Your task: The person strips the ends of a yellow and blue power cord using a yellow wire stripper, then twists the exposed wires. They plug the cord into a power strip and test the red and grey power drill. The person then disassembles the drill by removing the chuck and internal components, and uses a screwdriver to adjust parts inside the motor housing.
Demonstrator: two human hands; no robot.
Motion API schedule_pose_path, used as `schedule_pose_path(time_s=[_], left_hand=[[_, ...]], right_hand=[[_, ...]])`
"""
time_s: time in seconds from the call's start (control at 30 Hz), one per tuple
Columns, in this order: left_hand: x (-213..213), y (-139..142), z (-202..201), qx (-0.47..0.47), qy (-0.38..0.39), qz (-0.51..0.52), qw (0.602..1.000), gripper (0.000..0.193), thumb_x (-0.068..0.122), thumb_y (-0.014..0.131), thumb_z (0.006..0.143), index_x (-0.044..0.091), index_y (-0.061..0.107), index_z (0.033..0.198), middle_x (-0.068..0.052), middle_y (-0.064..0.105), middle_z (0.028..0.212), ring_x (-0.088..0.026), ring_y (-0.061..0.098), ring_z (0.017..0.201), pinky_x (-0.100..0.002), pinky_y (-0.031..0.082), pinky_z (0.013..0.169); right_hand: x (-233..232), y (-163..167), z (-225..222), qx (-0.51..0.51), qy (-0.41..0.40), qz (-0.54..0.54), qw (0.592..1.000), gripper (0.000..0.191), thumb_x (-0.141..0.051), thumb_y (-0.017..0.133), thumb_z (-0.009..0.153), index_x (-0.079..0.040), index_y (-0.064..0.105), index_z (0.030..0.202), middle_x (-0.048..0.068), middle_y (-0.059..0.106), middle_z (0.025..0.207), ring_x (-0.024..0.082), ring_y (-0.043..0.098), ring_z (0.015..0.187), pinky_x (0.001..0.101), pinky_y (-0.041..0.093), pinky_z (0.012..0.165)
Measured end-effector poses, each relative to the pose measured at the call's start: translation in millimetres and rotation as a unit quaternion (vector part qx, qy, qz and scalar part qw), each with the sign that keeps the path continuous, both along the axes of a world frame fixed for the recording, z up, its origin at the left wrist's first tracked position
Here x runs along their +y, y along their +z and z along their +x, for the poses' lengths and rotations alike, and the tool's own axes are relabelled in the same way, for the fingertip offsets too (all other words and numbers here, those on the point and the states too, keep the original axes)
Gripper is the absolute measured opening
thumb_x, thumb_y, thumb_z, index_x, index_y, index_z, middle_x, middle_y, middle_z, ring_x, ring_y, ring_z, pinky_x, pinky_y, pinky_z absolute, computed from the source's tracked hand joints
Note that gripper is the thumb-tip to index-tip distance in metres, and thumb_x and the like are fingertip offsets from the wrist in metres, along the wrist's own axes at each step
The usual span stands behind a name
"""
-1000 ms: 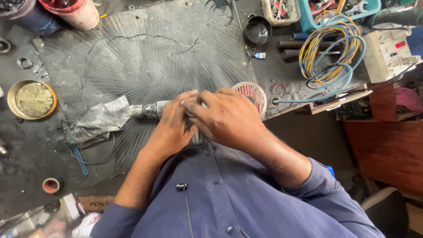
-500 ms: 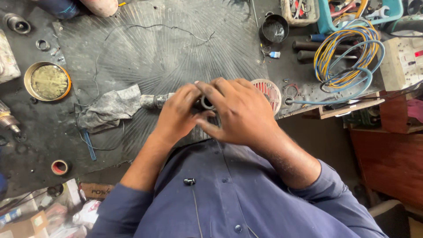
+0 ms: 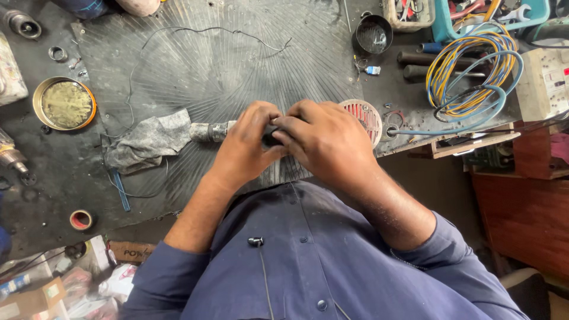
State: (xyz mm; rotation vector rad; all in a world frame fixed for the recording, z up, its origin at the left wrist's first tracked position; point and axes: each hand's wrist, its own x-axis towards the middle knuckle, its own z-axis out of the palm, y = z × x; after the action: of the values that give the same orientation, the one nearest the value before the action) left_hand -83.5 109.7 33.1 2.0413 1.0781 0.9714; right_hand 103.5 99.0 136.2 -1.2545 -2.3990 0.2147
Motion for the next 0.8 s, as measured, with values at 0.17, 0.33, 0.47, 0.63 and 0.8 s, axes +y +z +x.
schedule_pose_path(time_s=[0.17,0.33,0.47,0.63,0.8], left_hand=[[4.0,-11.6,-29.4,-0.083,-0.007,-0.046,0.996,0.092,0.024,0.090,0.066,0.010,0.045,0.145,-0.012,0.057,0.135,-0.034,0.061,0.123,-0.042,0.051,0.106],[-4.9,-31.9,-29.6,-0.134,0.014,-0.123,0.983,0.073,0.029,0.088,0.081,0.012,0.049,0.142,-0.008,0.064,0.127,-0.026,0.065,0.113,-0.040,0.051,0.106],[-18.4,-35.5,-10.2,0.113,0.120,-0.041,0.986,0.061,0.035,0.087,0.083,0.014,0.059,0.133,-0.005,0.074,0.101,-0.023,0.069,0.097,-0.042,0.048,0.093],[-10.3,-30.1,19.4,0.151,0.177,0.026,0.972,0.073,0.036,0.086,0.076,0.004,0.054,0.134,-0.010,0.071,0.092,-0.030,0.070,0.083,-0.046,0.047,0.075],[-10.3,-26.8,19.3,0.118,0.182,0.077,0.973,0.062,0.020,0.077,0.079,0.007,0.056,0.135,-0.010,0.067,0.083,-0.030,0.068,0.074,-0.043,0.052,0.068]], right_hand=[[-1.6,-10.4,9.6,0.150,-0.072,-0.013,0.986,0.023,-0.020,0.087,0.091,-0.008,0.074,0.104,0.006,0.070,0.107,0.018,0.069,0.081,0.0310,0.057,0.069],[-3.6,-15.3,17.3,0.288,-0.101,0.019,0.952,0.046,-0.014,0.095,0.083,-0.002,0.055,0.103,0.012,0.069,0.117,0.012,0.067,0.089,0.0269,0.055,0.072],[-1.9,-19.9,15.4,0.340,-0.149,-0.094,0.924,0.045,-0.010,0.092,0.086,-0.002,0.049,0.097,0.013,0.076,0.116,0.005,0.065,0.075,0.0222,0.053,0.060],[-3.6,-22.7,14.2,0.285,-0.102,-0.003,0.953,0.048,-0.010,0.094,0.090,-0.002,0.047,0.097,0.014,0.074,0.115,0.007,0.068,0.090,0.0222,0.056,0.072],[-7.7,-25.2,16.3,0.340,-0.112,-0.043,0.933,0.045,-0.008,0.091,0.090,-0.002,0.047,0.098,0.016,0.073,0.114,0.006,0.066,0.086,0.0214,0.055,0.067]])
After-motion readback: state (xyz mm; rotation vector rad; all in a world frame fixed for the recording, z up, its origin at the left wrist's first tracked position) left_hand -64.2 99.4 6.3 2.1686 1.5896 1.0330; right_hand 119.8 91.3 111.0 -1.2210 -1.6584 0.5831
